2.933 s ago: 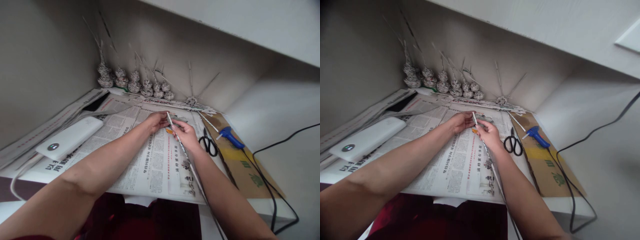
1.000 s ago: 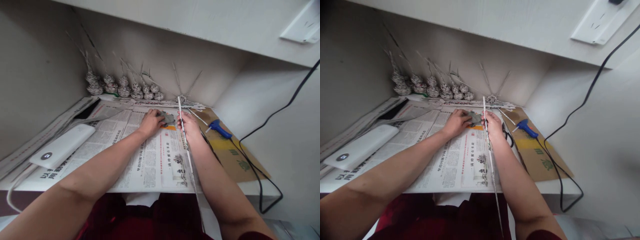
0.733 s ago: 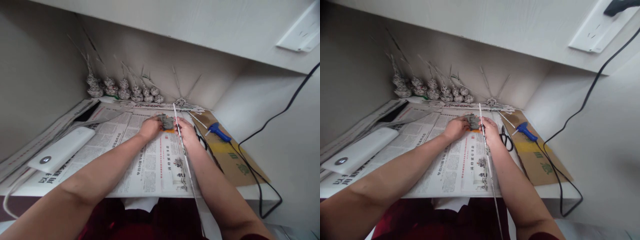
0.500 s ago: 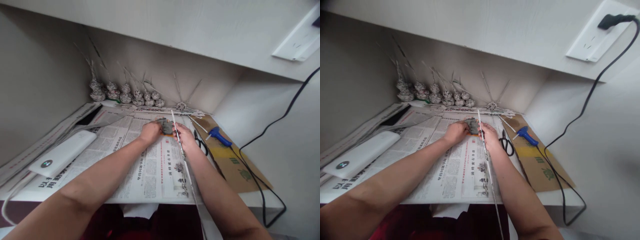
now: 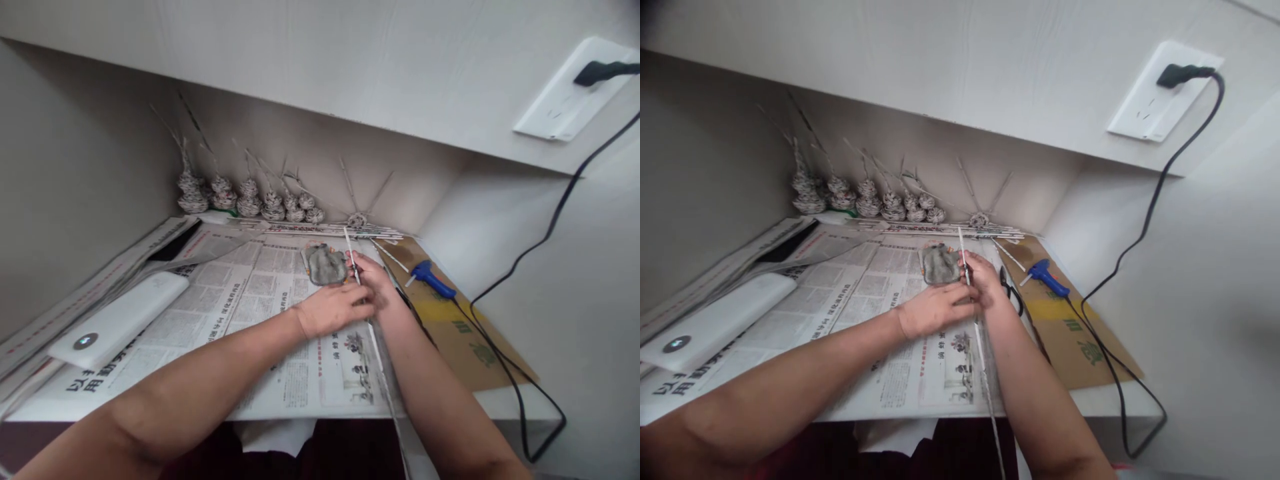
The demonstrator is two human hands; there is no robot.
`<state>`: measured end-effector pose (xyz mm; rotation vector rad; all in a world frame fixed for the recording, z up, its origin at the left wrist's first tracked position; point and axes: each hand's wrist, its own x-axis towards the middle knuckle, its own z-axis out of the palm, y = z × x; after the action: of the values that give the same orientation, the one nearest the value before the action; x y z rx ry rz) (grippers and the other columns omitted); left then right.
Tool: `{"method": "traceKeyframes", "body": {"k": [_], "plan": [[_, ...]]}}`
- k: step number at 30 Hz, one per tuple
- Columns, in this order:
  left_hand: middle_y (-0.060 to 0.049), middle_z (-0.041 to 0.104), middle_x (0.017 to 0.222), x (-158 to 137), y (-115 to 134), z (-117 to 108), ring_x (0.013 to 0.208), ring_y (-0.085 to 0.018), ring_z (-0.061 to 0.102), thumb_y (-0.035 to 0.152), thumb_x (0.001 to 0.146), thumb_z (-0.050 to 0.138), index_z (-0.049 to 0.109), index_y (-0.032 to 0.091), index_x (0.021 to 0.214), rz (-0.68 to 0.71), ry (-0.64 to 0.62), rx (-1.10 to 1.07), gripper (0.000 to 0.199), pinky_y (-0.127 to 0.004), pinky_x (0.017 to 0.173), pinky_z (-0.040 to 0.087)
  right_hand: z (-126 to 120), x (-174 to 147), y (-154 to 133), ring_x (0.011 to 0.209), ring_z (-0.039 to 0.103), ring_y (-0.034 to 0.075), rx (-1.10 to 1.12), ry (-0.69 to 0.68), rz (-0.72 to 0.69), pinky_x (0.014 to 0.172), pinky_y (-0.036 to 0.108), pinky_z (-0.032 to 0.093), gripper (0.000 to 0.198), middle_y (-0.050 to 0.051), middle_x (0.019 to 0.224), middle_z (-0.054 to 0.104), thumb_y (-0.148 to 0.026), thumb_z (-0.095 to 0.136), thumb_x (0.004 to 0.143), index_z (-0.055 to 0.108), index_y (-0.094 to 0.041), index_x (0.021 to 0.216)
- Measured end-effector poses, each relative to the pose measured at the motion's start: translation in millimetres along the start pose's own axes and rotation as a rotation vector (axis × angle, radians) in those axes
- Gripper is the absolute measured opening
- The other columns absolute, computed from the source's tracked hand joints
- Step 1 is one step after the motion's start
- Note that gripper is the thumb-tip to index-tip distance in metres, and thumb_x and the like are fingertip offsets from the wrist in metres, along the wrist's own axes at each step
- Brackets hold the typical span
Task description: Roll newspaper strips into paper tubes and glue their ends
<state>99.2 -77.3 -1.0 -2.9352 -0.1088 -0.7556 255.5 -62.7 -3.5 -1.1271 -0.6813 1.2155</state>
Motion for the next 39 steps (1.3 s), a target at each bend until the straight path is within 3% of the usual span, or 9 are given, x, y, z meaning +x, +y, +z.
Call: {"method": "traceKeyframes", "body": {"k": [6, 11, 15, 20, 24, 31, 35, 39], "plan": [[-0.006, 0.058, 0.105, -0.4, -2.5, 5.5, 0.094, -0.017, 0.054, 0.02, 0.091, 0.045, 0.061, 0.021, 0.109, 0.006, -0.017, -0.109, 0.024, -0.028, 0.079, 0.046, 5.6, -6.2, 0.5, 0.043, 0.044, 0.005, -0.199, -0.036, -0.088, 0.04, 0.018, 0.033, 0.037, -0.005, 0.057, 0.057, -0.048, 0.074, 0.063, 0.069, -0.017, 0.084], [-0.006, 0.056, 0.113, -1.1, -3.0, 4.8, 0.101, -0.018, 0.053, 0.019, 0.091, 0.045, 0.06, 0.021, 0.111, -0.015, -0.008, -0.148, 0.025, -0.028, 0.084, 0.045, 3.6, -3.8, -0.7, 0.04, 0.042, 0.004, -0.256, -0.002, -0.167, 0.038, 0.017, 0.03, 0.037, -0.005, 0.054, 0.055, -0.049, 0.073, 0.065, 0.069, -0.017, 0.082], [-0.006, 0.056, 0.119, -0.7, 1.5, 7.1, 0.107, -0.018, 0.053, 0.017, 0.091, 0.045, 0.059, 0.022, 0.114, 0.031, -0.011, -0.182, 0.027, -0.028, 0.085, 0.045, 1.5, -2.4, -2.2, 0.04, 0.041, 0.004, -0.184, -0.028, -0.14, 0.038, 0.016, 0.03, 0.034, -0.005, 0.053, 0.055, -0.045, 0.074, 0.064, 0.069, -0.016, 0.082], [-0.003, 0.061, 0.112, 1.1, 8.0, 8.5, 0.101, -0.016, 0.056, 0.016, 0.089, 0.049, 0.06, 0.024, 0.112, 0.051, -0.028, -0.25, 0.027, -0.027, 0.08, 0.046, 3.4, -5.7, -1.8, 0.039, 0.04, 0.005, -0.167, -0.031, -0.11, 0.035, 0.018, 0.026, 0.031, -0.005, 0.053, 0.055, -0.043, 0.071, 0.066, 0.068, -0.016, 0.082], [-0.004, 0.062, 0.11, 0.6, 4.8, 7.2, 0.101, -0.016, 0.056, 0.017, 0.091, 0.046, 0.061, 0.022, 0.11, 0.035, -0.032, -0.25, 0.025, -0.028, 0.085, 0.046, 3.4, -5.8, -0.8, 0.04, 0.042, 0.005, -0.152, -0.036, -0.078, 0.036, 0.018, 0.029, 0.033, -0.005, 0.054, 0.056, -0.047, 0.07, 0.068, 0.069, -0.018, 0.084], [-0.005, 0.057, 0.12, -6.4, -20.1, -1.1, 0.113, -0.017, 0.051, 0.016, 0.09, 0.047, 0.06, 0.022, 0.113, -0.163, 0.12, -0.26, 0.028, -0.031, 0.096, 0.042, 4.3, -5.2, 4.7, 0.051, 0.055, 0.011, -0.122, -0.095, 0.064, 0.045, 0.022, 0.043, 0.042, 0.002, 0.062, 0.063, -0.056, 0.065, 0.072, 0.067, -0.015, 0.08], [-0.009, 0.058, 0.118, -10.8, -35.6, 0.5, 0.111, -0.018, 0.053, 0.015, 0.088, 0.049, 0.062, 0.019, 0.109, -0.26, 0.194, -0.223, 0.026, -0.032, 0.094, 0.045, -8.5, -21.1, 2.6, 0.042, 0.045, 0.008, -0.204, -0.12, 0.071, 0.034, 0.019, 0.028, 0.044, -0.001, 0.055, 0.054, -0.059, 0.063, 0.072, 0.062, -0.016, 0.072], [-0.01, 0.06, 0.114, -13.1, -43.1, 8.8, 0.107, -0.018, 0.056, 0.014, 0.088, 0.048, 0.063, 0.017, 0.105, -0.31, 0.255, -0.214, 0.023, -0.031, 0.091, 0.046, -28.8, -62.1, -0.8, 0.04, 0.035, 0.005, -0.386, -0.286, 0.162, 0.035, 0.017, 0.019, 0.039, -0.004, 0.055, 0.046, -0.053, 0.062, 0.076, 0.063, -0.015, 0.078]]}}
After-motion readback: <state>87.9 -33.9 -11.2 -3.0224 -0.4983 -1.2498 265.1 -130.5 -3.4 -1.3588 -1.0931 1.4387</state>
